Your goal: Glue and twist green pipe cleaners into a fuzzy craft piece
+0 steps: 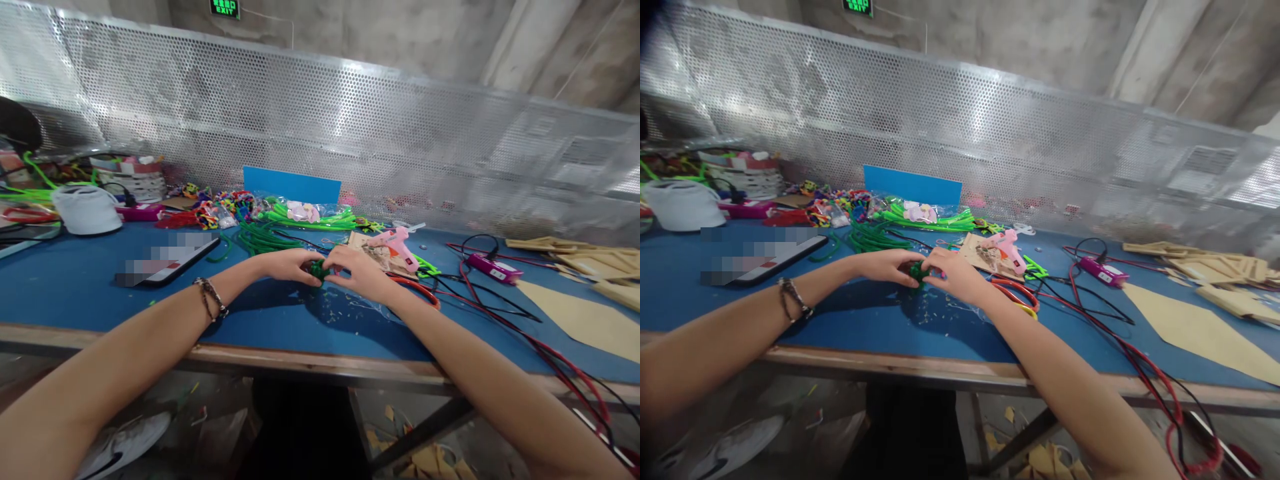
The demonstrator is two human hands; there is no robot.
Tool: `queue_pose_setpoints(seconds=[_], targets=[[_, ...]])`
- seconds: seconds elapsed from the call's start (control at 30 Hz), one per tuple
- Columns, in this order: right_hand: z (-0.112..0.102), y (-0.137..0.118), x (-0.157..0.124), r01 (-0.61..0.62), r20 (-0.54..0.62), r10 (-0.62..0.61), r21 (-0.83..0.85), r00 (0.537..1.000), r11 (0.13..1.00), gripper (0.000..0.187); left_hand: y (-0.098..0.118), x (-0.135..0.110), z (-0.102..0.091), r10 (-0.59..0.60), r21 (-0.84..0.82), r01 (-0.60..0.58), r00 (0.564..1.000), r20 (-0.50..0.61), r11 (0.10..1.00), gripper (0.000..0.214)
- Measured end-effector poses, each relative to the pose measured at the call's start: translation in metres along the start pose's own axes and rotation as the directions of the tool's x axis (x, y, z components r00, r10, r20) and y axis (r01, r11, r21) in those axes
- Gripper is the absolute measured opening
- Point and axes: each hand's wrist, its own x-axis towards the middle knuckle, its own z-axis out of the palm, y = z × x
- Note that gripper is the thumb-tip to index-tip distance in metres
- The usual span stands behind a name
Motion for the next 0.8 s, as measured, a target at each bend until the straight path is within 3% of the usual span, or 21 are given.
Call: queue_pose_setpoints(seconds=[0.3,0.57,0.7,0.8], targets=[[-0.001,-0.007,0.006,-0.049,0.183,0.084,-0.189,0.979,0.981,0.012,0.002,0.001,0.001,-0.001,0.102,0.002,1.000,-0.008,0.995,0.033],[-0.015,-0.011,0.008,-0.174,0.315,0.203,-0.121,0.927,0.977,0.019,0.003,0.004,0.005,0.000,0.138,0.000,1.000,-0.001,0.990,0.033],[-0.017,-0.011,0.010,-0.188,0.389,0.199,-0.067,0.900,0.980,0.019,0.002,0.006,0.007,-0.016,0.083,0.016,1.000,-0.003,0.996,0.031],[-0.016,-0.010,0.010,-0.174,0.374,0.178,-0.047,0.910,0.984,0.019,0.001,0.007,0.007,-0.019,0.040,0.018,1.000,0.008,0.999,0.031]])
